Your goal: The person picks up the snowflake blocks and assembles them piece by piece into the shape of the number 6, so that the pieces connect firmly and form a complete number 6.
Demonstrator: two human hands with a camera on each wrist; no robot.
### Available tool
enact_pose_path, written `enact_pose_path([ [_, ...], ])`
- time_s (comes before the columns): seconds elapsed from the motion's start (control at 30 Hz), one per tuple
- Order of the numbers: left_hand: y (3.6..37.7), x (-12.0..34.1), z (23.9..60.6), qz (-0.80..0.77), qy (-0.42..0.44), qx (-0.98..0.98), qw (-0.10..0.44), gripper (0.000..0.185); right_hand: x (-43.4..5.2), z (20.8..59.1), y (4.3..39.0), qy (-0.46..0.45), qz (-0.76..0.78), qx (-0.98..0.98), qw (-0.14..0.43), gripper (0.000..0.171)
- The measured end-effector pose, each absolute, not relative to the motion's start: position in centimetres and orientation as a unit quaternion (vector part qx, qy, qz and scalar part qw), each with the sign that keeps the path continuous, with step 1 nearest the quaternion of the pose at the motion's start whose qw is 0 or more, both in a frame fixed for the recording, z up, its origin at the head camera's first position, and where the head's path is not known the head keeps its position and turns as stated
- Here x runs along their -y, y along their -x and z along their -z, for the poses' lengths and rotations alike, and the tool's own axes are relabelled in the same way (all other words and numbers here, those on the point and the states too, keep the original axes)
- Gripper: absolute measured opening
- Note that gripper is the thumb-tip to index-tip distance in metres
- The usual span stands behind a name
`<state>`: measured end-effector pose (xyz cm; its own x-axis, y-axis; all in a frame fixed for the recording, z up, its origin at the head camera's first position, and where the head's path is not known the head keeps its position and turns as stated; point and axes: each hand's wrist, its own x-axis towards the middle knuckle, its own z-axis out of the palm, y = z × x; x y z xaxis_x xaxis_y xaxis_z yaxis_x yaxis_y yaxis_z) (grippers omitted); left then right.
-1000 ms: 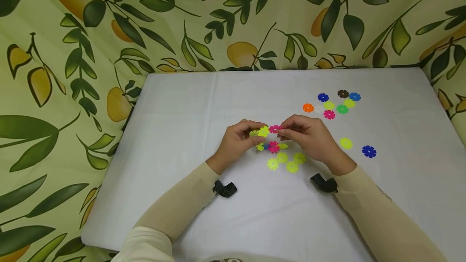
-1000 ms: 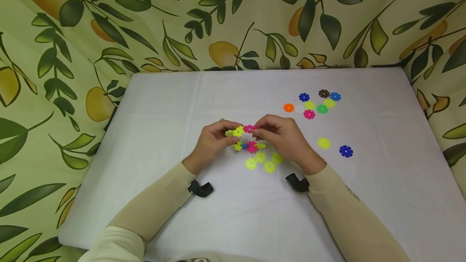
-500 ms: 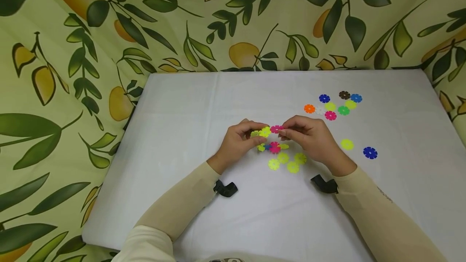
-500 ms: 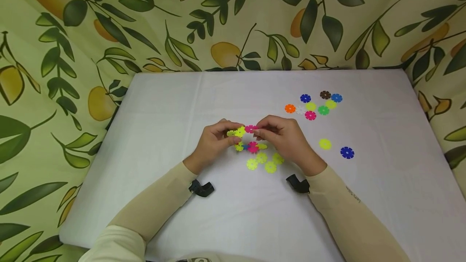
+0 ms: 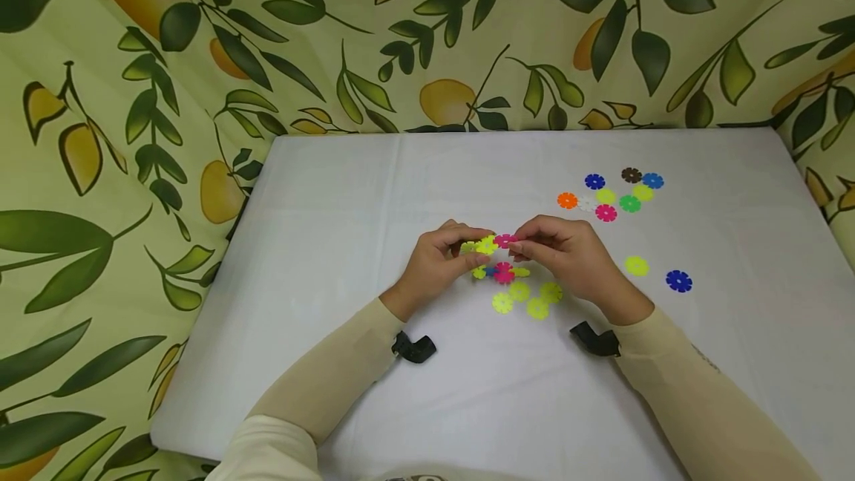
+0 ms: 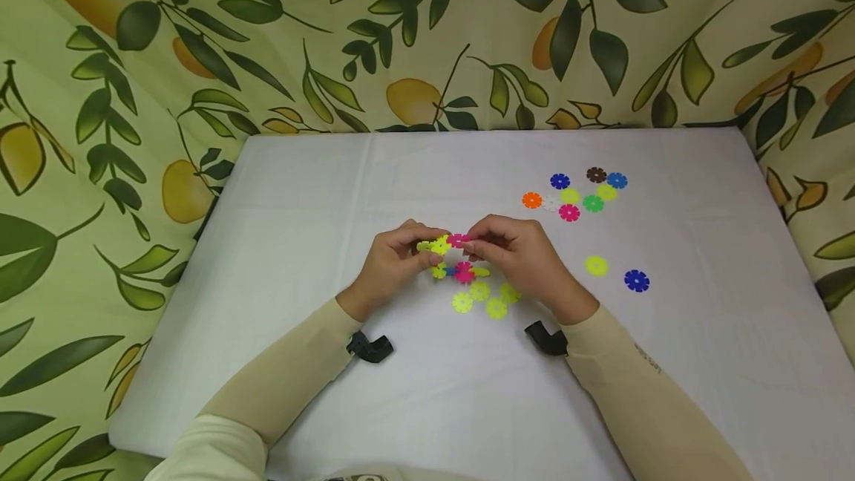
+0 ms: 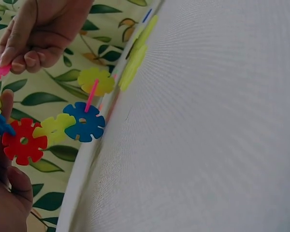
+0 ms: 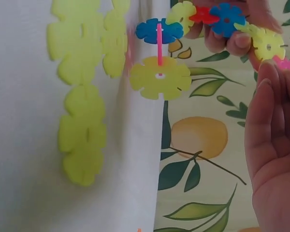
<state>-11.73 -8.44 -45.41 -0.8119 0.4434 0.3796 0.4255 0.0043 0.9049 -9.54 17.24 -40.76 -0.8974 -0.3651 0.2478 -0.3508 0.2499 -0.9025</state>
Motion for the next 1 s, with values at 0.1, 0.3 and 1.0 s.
enact_pose_path([
  [0.1,11.7,8.4,45.3,-0.631,-0.311,-0.711,0.001,0.032,-17.1,40.6,9.4,0.232,0.553,-0.800,-0.005,0.011],
  [0.3,11.7,8.3,45.1,-0.620,-0.323,-0.715,-0.003,0.033,-16.8,40.5,9.2,0.250,0.536,-0.805,-0.034,0.016],
  [1.0,12.9,9.3,46.4,-0.718,-0.165,-0.675,0.039,0.029,-22.2,39.3,10.5,0.168,0.570,-0.804,-0.026,0.014],
])
